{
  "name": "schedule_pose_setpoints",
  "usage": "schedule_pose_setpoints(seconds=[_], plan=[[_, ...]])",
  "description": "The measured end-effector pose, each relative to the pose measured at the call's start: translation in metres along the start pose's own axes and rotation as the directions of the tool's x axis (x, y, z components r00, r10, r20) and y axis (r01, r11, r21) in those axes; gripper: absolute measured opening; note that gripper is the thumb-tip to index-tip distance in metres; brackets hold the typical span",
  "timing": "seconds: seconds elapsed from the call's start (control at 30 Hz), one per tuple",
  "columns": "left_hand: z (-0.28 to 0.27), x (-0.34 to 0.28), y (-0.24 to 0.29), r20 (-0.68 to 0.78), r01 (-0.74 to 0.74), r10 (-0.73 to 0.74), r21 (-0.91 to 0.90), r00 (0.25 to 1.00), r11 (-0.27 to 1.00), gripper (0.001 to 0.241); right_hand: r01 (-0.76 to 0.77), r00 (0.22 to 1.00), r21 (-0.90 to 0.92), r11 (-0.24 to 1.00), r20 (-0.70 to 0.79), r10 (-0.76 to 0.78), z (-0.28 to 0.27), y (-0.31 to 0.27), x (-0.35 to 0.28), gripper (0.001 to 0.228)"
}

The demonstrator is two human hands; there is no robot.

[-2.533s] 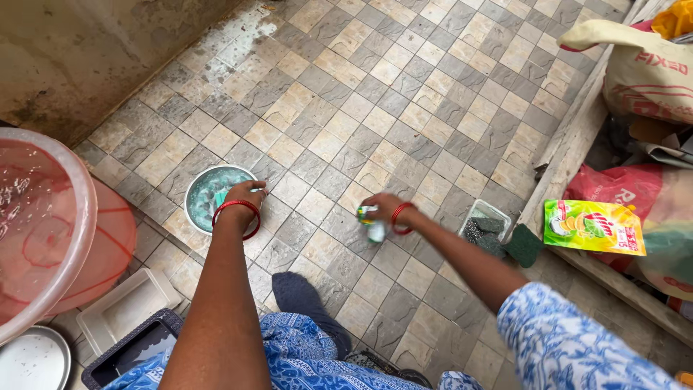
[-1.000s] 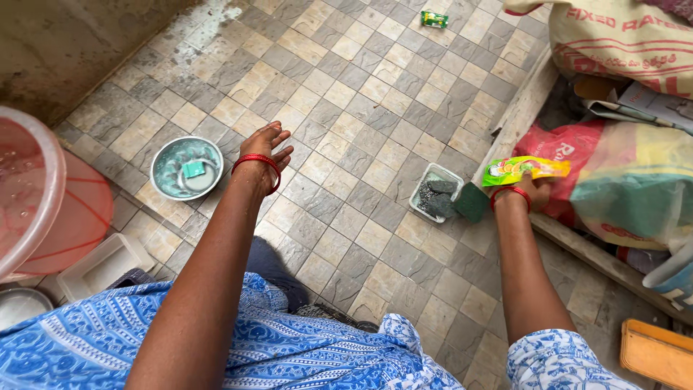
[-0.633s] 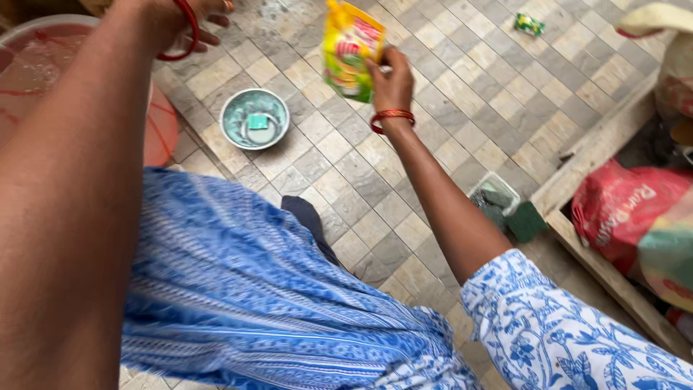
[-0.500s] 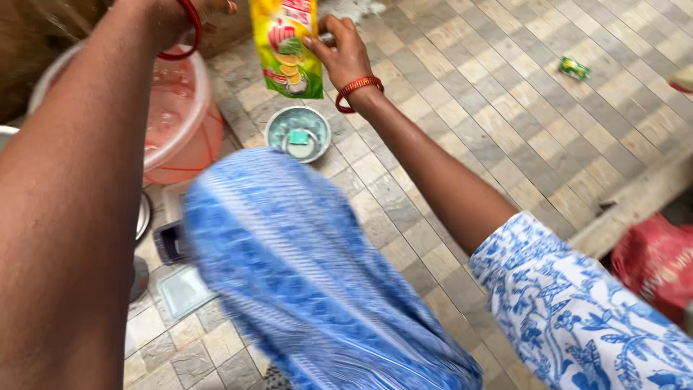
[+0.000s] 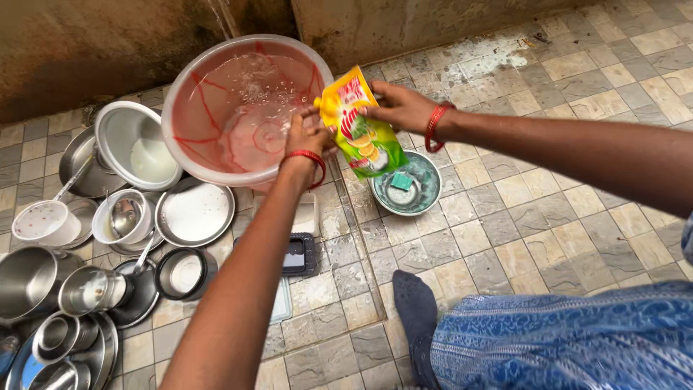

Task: The person washes plastic containers and lids by hand with a scouring pad and detergent, then sets them aside.

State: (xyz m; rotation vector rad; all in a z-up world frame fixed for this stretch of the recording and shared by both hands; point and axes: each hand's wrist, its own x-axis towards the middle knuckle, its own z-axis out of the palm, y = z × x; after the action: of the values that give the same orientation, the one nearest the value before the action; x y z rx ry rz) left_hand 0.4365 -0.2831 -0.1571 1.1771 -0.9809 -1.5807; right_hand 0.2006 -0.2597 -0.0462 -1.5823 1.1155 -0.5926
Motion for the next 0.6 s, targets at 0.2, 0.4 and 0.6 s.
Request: schedule_pose_setpoints(seconds=[0.2, 0.4, 0.6], plan=[[0.041, -0.007, -0.076, 0.034, 0.157, -0.154, -0.124, 0.987, 0.980, 0.048, -0.250, 0.965, 0.109, 0.962, 0.113, 0.238, -0.007, 0.118, -0.016, 0.048], [0.062, 0.010, -0.147, -0.038, 0.125, -0.152, -0.393, 0.988, 0.911, 0.049, -0.439, 0.882, 0.089, 0.894, 0.232, 0.410, -0.044, 0.176, 0.003, 0.042], [0.063, -0.044, -0.200, -0.396, 0.145, 0.151, 0.625, 0.906, 0.767, 0.047, -0.515, 0.804, -0.161, 0.842, 0.252, 0.539, -0.086, 0.164, -0.007, 0.035]])
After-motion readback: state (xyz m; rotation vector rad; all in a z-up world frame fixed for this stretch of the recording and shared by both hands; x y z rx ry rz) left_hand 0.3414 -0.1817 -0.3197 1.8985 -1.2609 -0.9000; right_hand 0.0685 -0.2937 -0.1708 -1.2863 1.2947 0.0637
